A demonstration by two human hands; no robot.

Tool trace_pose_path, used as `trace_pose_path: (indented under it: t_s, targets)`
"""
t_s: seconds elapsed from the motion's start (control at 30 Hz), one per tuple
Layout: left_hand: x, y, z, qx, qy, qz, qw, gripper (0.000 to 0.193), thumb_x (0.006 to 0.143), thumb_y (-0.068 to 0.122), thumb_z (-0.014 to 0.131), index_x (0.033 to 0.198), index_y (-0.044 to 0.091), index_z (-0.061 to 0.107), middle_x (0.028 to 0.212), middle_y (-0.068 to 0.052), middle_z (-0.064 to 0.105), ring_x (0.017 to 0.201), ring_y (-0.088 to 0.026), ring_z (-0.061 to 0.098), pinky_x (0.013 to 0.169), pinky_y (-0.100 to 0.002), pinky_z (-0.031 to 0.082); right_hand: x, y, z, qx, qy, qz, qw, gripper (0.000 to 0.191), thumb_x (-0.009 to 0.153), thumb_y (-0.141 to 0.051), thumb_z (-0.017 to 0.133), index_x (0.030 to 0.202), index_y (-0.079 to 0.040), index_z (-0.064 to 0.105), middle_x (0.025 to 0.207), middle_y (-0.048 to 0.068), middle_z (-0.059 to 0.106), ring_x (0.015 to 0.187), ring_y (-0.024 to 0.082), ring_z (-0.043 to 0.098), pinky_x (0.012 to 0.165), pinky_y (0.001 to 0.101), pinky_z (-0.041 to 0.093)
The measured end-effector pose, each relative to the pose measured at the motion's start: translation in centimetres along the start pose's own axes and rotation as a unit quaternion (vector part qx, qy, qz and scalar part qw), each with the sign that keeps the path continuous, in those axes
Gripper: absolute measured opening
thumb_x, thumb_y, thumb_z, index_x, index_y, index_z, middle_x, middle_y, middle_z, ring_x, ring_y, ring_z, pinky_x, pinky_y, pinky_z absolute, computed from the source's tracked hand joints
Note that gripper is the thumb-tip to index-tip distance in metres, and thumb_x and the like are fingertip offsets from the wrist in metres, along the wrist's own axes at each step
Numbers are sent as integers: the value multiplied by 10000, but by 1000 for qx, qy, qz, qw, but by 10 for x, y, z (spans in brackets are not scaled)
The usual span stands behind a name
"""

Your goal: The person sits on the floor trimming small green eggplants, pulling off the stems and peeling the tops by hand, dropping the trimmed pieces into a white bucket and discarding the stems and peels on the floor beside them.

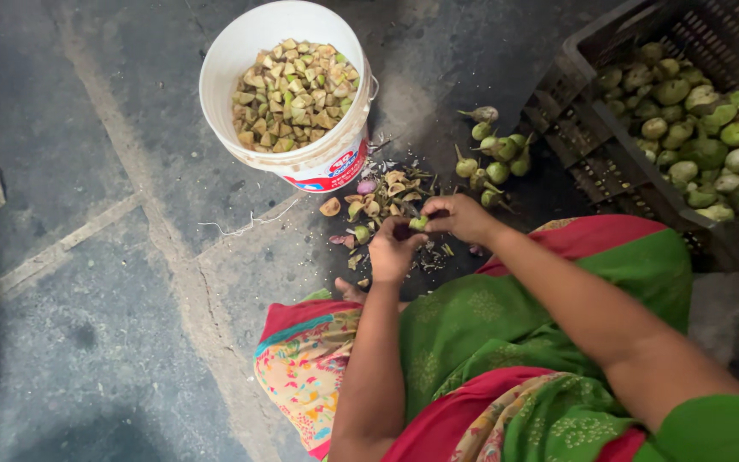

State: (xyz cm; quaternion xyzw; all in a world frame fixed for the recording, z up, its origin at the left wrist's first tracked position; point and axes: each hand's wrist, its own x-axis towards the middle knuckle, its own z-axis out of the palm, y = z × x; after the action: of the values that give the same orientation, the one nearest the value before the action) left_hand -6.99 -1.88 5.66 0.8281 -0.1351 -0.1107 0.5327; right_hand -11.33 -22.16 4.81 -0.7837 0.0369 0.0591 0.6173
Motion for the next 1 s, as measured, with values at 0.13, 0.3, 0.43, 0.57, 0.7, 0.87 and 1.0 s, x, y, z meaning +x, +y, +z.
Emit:
trace_pose_path:
  t_s: [0.13, 0.3, 0.43, 0.57, 0.7, 0.87, 1.0]
  targets:
    - [2, -12, 5, -127, -1, -25, 992, 344, 746, 85, 886, 1048, 39, 726, 920, -62, 764, 801, -116, 682, 759, -276, 583, 4, 0, 5, 150, 2, 37, 988, 236, 840, -8, 746, 1071, -25, 699, 1013, 20, 727, 948, 99, 667, 862, 287, 554]
    - [3, -13, 3, -66, 41, 15, 997, 265, 792, 60, 846, 1035, 48, 741, 926, -64, 763, 807, -145, 711, 764, -286, 589, -2, -5, 11, 20, 61, -51, 997, 267, 829, -27, 754, 1091, -38, 706, 1026, 40, 729, 966, 135, 683, 874, 296, 545]
    - [5, 0, -8, 31, 41, 136, 989, 244, 798, 45, 814, 1020, 51, 711, 949, -123, 717, 843, -250, 712, 765, -357, 576, -1, -13, 7, -121, 80, -128, 981, 275, 802, -71, 799, 1069, -56, 736, 1018, 86, 735, 979, 226, 714, 866, 336, 549]
    - [5, 16, -16, 71, 26, 169, 983, 210, 820, 35, 784, 1012, 42, 700, 909, -149, 729, 834, -297, 694, 749, -391, 549, 5, -15, 6, -142, 74, -137, 978, 290, 775, -147, 838, 1037, -70, 742, 1025, 109, 755, 979, 258, 727, 860, 365, 556]
    - [6, 14, -13, 13, 1, 68, 998, 170, 835, 50, 755, 999, 67, 716, 867, -115, 765, 754, -208, 754, 707, -327, 586, 10, -6, 7, -95, 53, -79, 991, 285, 769, -164, 815, 1031, -74, 748, 997, 99, 771, 951, 231, 756, 848, 351, 573]
    - [16, -26, 4, -11, 13, -28, 999, 190, 831, 50, 785, 1013, 25, 734, 868, -98, 778, 729, -191, 738, 684, -317, 583, 21, 12, 11, -68, 49, -20, 996, 250, 789, -128, 787, 1033, -73, 777, 985, 98, 791, 926, 205, 757, 844, 335, 556]
    - [29, -59, 24, -302, -21, -184, 935, 204, 902, 51, 736, 1086, -26, 690, 885, -98, 749, 710, -165, 693, 654, -288, 567, 27, 22, 18, 9, 71, 49, 996, 225, 840, -110, 757, 1060, -70, 772, 984, 78, 795, 887, 149, 731, 822, 299, 566]
